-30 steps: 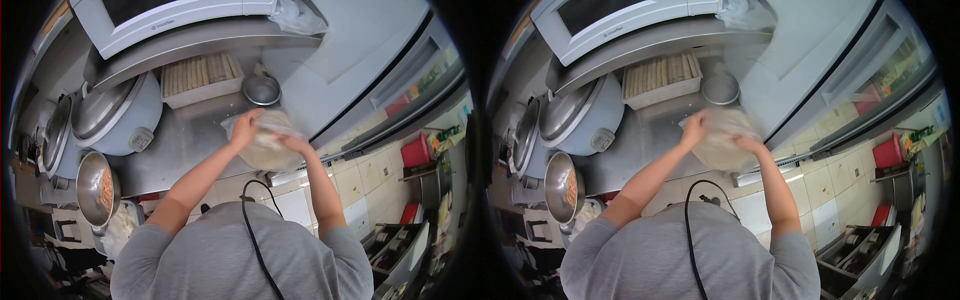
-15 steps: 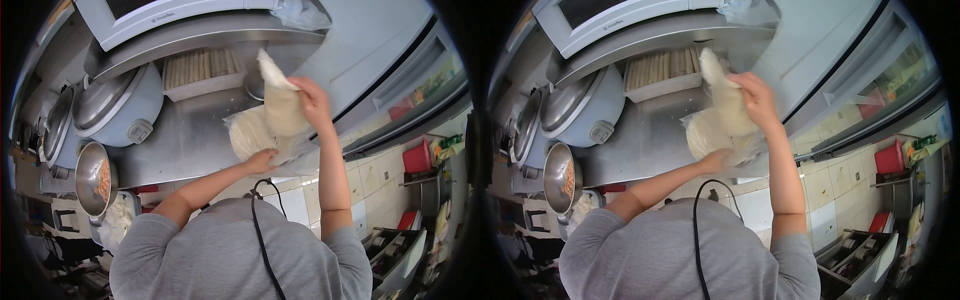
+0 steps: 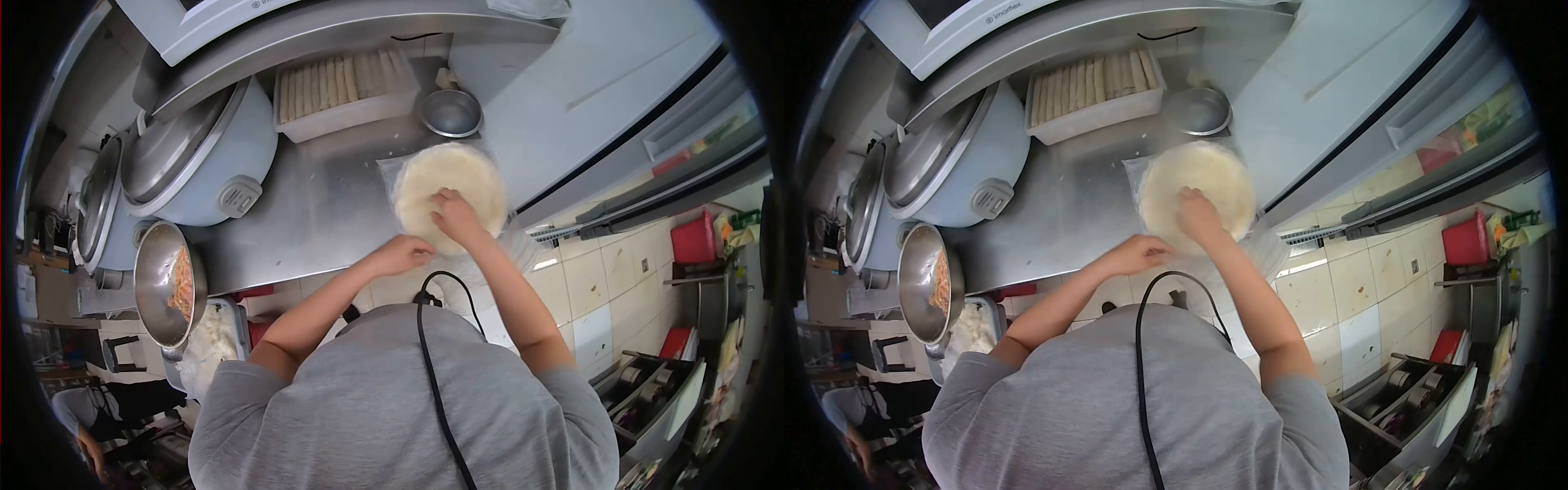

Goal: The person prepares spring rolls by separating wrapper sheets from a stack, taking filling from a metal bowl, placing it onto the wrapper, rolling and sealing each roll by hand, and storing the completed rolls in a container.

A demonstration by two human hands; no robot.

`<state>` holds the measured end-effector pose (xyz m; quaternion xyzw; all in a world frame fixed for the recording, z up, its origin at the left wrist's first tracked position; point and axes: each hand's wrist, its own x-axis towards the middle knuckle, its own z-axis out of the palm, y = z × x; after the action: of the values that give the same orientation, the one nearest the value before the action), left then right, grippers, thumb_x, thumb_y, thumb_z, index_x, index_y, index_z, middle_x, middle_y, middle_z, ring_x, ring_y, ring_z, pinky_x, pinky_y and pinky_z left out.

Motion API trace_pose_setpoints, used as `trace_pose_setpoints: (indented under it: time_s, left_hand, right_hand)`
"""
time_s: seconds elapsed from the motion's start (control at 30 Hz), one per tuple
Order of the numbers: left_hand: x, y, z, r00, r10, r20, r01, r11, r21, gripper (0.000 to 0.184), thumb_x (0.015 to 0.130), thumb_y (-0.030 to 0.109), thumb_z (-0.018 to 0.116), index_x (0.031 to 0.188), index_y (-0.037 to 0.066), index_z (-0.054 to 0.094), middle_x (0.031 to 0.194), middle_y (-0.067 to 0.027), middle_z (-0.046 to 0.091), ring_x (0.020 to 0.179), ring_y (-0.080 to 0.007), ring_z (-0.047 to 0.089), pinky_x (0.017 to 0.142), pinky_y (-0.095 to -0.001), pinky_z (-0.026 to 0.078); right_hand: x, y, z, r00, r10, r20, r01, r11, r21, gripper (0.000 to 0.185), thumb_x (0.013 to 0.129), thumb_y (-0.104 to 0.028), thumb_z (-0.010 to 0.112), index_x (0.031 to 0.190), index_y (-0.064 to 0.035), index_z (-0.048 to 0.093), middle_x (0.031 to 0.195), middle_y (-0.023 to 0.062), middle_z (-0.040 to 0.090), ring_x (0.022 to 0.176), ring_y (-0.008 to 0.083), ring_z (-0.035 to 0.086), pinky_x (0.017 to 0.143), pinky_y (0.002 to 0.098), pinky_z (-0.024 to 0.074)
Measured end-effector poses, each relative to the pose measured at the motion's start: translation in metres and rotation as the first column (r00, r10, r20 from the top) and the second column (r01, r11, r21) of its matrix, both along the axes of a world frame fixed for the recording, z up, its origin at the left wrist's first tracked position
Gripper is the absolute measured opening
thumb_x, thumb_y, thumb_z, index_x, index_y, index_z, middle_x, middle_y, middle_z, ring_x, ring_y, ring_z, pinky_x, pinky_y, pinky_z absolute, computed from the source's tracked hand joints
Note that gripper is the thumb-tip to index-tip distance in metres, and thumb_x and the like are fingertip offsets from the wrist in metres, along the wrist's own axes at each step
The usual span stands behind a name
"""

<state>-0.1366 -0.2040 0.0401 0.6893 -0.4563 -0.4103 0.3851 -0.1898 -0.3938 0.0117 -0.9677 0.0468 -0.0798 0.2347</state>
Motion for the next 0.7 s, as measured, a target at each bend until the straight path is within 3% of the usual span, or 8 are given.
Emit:
trace_pose_setpoints:
  time_s: [0.13, 0.2, 0.23, 0.3, 0.43, 0.53, 0.6, 0.7]
  left_hand:
    - [0.035, 0.009, -0.023, 0.961, 0.266, 0.075, -0.265, 0.964, -0.017, 0.021, 0.082, 0.016, 0.064, 0.096, 0.001, 0.066, 0.087, -0.0099, 0.068, 0.079, -0.0160, 0.063, 0.073, -0.0285, 0.049]
    - [0.050, 0.007, -0.035, 0.853, 0.517, 0.068, -0.519, 0.855, 0.009, 0.017, 0.080, 0.015, 0.065, 0.090, 0.002, 0.067, 0.082, -0.0087, 0.068, 0.074, -0.0155, 0.063, 0.070, -0.0284, 0.049]
    - [0.055, 0.004, -0.037, 0.852, 0.520, 0.066, -0.522, 0.853, 0.009, 0.017, 0.080, 0.015, 0.065, 0.090, 0.002, 0.067, 0.082, -0.0087, 0.068, 0.074, -0.0155, 0.063, 0.070, -0.0284, 0.049]
    - [0.059, -0.003, -0.035, 0.768, 0.622, 0.154, -0.614, 0.783, -0.100, 0.016, 0.077, 0.016, 0.067, 0.087, 0.002, 0.065, 0.078, -0.0081, 0.067, 0.070, -0.0161, 0.063, 0.068, -0.0294, 0.049]
    - [0.052, -0.020, -0.027, 0.720, 0.624, 0.304, -0.642, 0.765, -0.048, 0.017, 0.073, 0.014, 0.068, 0.084, 0.003, 0.061, 0.080, -0.0098, 0.064, 0.072, -0.0220, 0.062, 0.068, -0.0326, 0.049]
    - [0.048, -0.029, -0.028, 0.671, 0.552, 0.496, -0.555, 0.817, -0.159, 0.019, 0.071, 0.011, 0.067, 0.087, 0.003, 0.060, 0.084, -0.0116, 0.061, 0.078, -0.0297, 0.060, 0.074, -0.0362, 0.048]
    - [0.043, -0.039, -0.029, 0.497, 0.602, 0.625, -0.417, 0.797, -0.436, 0.014, 0.072, 0.008, 0.065, 0.083, 0.005, 0.058, 0.089, -0.0122, 0.057, 0.085, -0.0316, 0.056, 0.075, -0.0406, 0.046]
    - [0.046, -0.071, -0.034, 0.631, 0.615, 0.473, -0.285, 0.751, -0.596, 0.014, 0.075, 0.011, 0.064, 0.087, 0.006, 0.061, 0.092, -0.0115, 0.058, 0.092, -0.0318, 0.055, 0.076, -0.0412, 0.045]
  right_hand:
    - [0.025, 0.018, -0.024, 0.996, -0.090, 0.005, 0.090, 0.996, -0.009, 0.021, 0.069, -0.008, 0.066, 0.089, -0.0034, 0.060, 0.095, 0.0117, 0.058, 0.097, 0.0287, 0.054, 0.085, 0.0354, 0.0456]
    - [0.025, 0.006, -0.031, 0.998, 0.039, 0.047, -0.037, 0.998, -0.048, 0.016, 0.071, -0.009, 0.065, 0.083, -0.0026, 0.057, 0.087, 0.0119, 0.058, 0.088, 0.0275, 0.058, 0.077, 0.0361, 0.0477]
    - [0.025, 0.001, -0.037, 0.998, 0.043, 0.045, -0.040, 0.998, -0.048, 0.016, 0.071, -0.009, 0.065, 0.083, -0.0026, 0.057, 0.087, 0.0119, 0.058, 0.088, 0.0275, 0.058, 0.077, 0.0361, 0.0477]
    - [0.024, -0.003, -0.040, 0.979, -0.080, 0.186, 0.003, 0.924, 0.383, 0.011, 0.074, -0.008, 0.063, 0.081, -0.0029, 0.056, 0.078, 0.0115, 0.058, 0.075, 0.0268, 0.059, 0.067, 0.0347, 0.0473]
    - [0.018, -0.011, -0.026, 0.977, -0.198, 0.085, 0.127, 0.849, 0.513, 0.005, 0.076, -0.004, 0.055, 0.081, -0.0030, 0.055, 0.080, 0.0156, 0.058, 0.075, 0.0313, 0.057, 0.066, 0.0368, 0.0462]
    - [0.016, -0.039, -0.019, 0.842, -0.487, 0.232, 0.360, 0.827, 0.431, 0.010, 0.079, -0.004, 0.056, 0.088, -0.0029, 0.051, 0.070, 0.0143, 0.058, 0.063, 0.0266, 0.057, 0.062, 0.0359, 0.0458]
    - [0.017, -0.054, -0.013, 0.759, -0.563, 0.328, 0.382, 0.792, 0.475, 0.012, 0.079, -0.003, 0.055, 0.090, -0.0033, 0.051, 0.067, 0.0141, 0.058, 0.060, 0.0252, 0.057, 0.060, 0.0361, 0.0456]
    - [0.014, -0.056, 0.019, 0.862, -0.487, 0.138, 0.333, 0.751, 0.571, 0.017, 0.079, 0.004, 0.051, 0.092, -0.0055, 0.055, 0.072, 0.0139, 0.060, 0.070, 0.0264, 0.060, 0.065, 0.0359, 0.0457]
